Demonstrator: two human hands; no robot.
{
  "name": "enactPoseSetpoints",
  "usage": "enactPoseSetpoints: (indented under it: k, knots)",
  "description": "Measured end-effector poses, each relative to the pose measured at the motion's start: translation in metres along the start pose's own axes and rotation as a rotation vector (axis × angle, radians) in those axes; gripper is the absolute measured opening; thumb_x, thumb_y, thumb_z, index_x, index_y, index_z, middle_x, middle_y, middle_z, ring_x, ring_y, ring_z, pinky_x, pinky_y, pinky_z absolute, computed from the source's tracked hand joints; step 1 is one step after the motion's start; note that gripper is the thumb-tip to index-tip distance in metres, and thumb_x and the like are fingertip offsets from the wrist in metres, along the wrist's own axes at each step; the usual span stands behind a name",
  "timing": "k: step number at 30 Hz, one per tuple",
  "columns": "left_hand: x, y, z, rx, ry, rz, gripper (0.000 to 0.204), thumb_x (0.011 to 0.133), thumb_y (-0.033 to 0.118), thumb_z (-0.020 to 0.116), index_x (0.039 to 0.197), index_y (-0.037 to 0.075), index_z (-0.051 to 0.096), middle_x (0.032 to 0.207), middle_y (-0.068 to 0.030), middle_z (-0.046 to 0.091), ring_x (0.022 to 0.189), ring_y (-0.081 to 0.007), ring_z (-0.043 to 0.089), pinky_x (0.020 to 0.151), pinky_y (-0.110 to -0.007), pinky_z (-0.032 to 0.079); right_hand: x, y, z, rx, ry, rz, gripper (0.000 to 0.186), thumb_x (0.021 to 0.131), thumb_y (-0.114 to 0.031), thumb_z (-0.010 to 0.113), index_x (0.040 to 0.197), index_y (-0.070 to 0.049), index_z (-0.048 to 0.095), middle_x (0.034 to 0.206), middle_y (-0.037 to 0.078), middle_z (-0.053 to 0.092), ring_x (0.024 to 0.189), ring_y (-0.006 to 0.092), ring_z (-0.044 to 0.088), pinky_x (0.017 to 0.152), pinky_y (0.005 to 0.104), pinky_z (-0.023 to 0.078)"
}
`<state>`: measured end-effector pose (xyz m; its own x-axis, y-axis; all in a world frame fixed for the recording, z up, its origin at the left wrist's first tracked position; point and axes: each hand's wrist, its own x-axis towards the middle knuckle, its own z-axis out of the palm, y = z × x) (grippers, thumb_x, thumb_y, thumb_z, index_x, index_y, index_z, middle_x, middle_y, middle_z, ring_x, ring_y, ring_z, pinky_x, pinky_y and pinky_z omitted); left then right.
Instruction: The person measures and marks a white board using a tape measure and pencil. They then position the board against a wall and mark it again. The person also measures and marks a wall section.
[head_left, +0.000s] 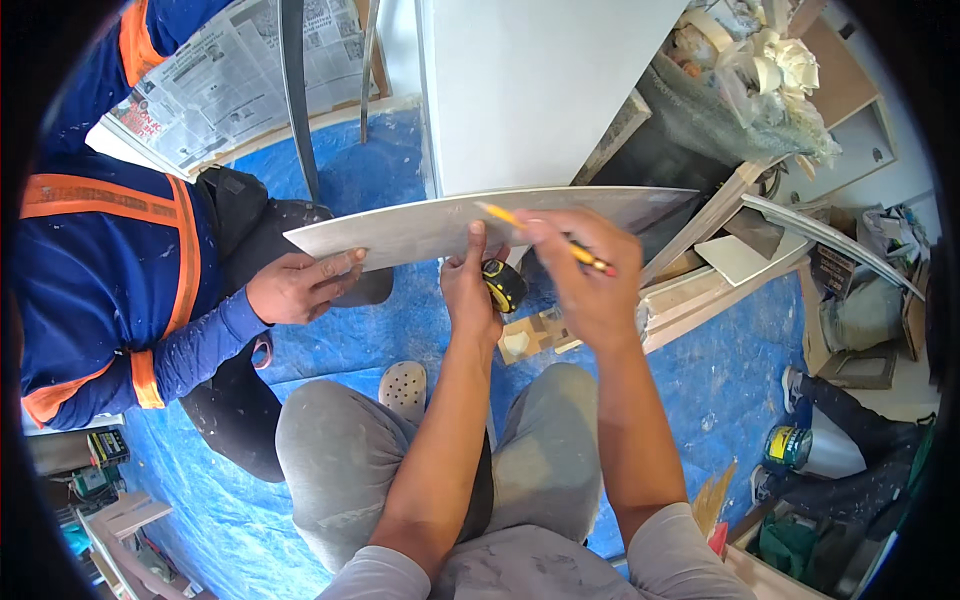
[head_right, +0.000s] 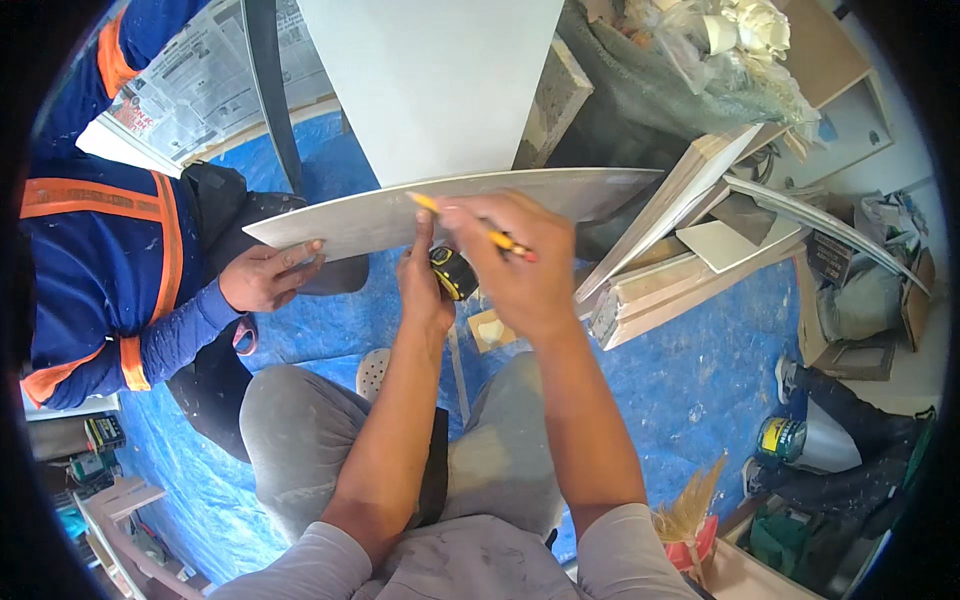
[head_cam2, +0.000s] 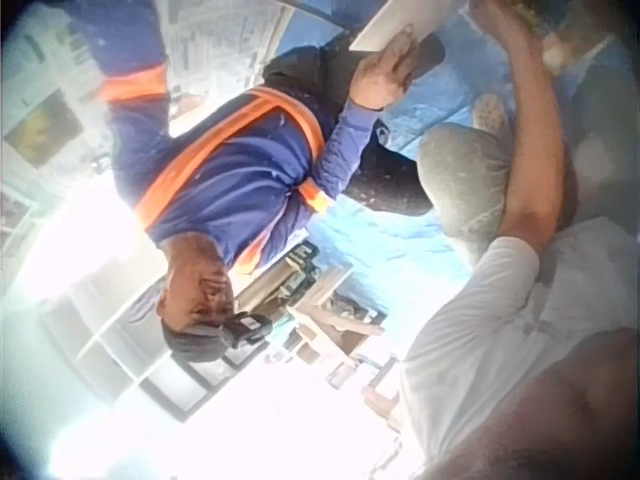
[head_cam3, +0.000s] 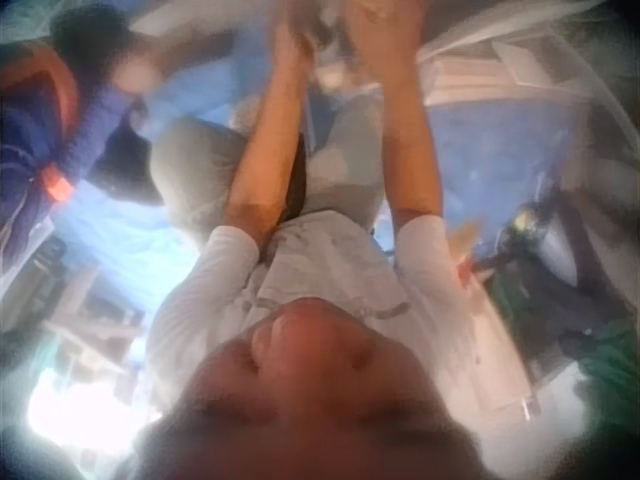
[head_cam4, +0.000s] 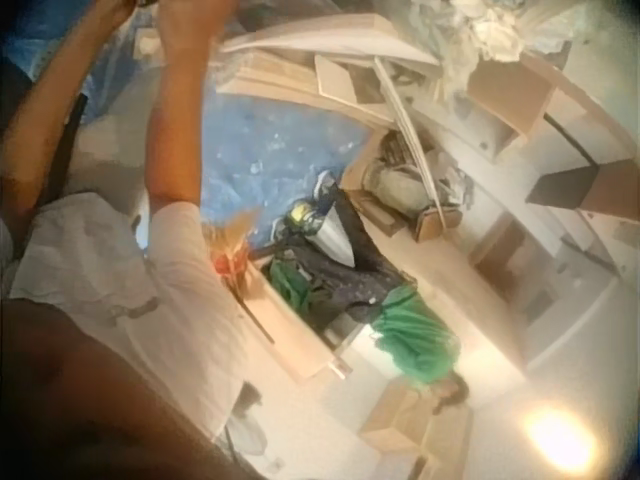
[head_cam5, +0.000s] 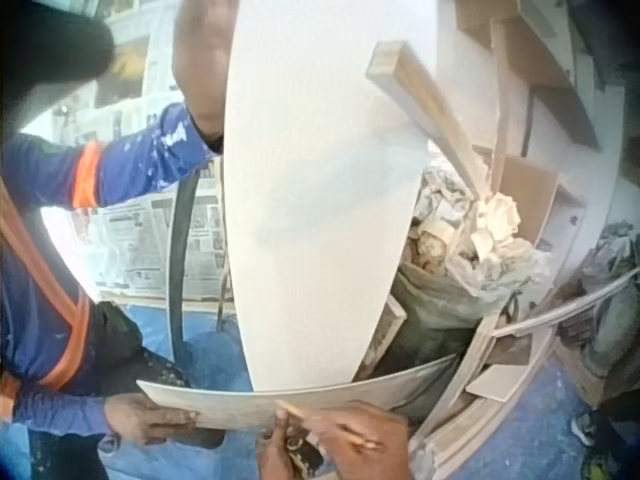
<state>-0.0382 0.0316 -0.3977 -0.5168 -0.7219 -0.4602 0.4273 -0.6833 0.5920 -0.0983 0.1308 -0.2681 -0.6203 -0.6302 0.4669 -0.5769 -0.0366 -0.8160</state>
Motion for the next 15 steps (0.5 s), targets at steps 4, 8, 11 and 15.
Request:
enactPoseSetpoints:
  k: [4, 8, 11, 15]
  knots:
    - [0.002, 0.0, -0.003, -0.01, -0.02, -0.036, 0.062, 0.088, 0.038, 0.085, 0.118, -0.005, 0.05, 0.111, -0.0144, 0.063, 0.099, -0.0224, 0.07, 0.082, -0.033, 0.062, 0.01, 0.001, 0.02, 0.109, -0.049, -0.005, 0.015, 0.096, -0.011, 0.068, 0.101, 0.002, 0.076, 0.089, 0.01, 0.074, 0.077, 0.0153, 0.067, 0.07, 0.0293, 0.052]
    - [-0.002, 0.0, -0.001, 0.023, -0.001, -0.018, 0.064, 0.086, 0.04, 0.086, 0.117, -0.005, 0.051, 0.108, -0.0142, 0.064, 0.099, -0.0241, 0.071, 0.078, -0.032, 0.062, -0.005, 0.022, 0.006, 0.265, 0.038, 0.084, 0.024, 0.1, -0.019, 0.065, 0.09, 0.001, 0.074, 0.081, 0.008, 0.07, 0.068, 0.0171, 0.062, 0.064, 0.0301, 0.05]
    - [-0.005, 0.003, 0.002, 0.049, -0.021, 0.016, 0.071, 0.089, 0.044, 0.081, 0.129, -0.006, 0.05, 0.119, -0.0159, 0.062, 0.106, -0.0287, 0.069, 0.088, -0.037, 0.06, -0.026, 0.049, -0.014, 0.606, 0.288, 0.351, 0.035, 0.106, -0.033, 0.059, 0.1, 0.0, 0.071, 0.092, 0.011, 0.069, 0.067, 0.016, 0.06, 0.057, 0.0268, 0.048]
    - [-0.006, 0.005, 0.0, 0.121, 0.002, -0.038, 0.083, 0.087, 0.052, 0.081, 0.138, -0.006, 0.048, 0.124, -0.0199, 0.063, 0.106, -0.0293, 0.069, 0.086, -0.038, 0.06, -0.049, 0.098, -0.016, 0.752, 0.447, 0.928, 0.052, 0.103, -0.048, 0.061, 0.127, -0.001, 0.059, 0.118, 0.017, 0.064, 0.069, 0.0139, 0.059, 0.048, 0.0206, 0.042]
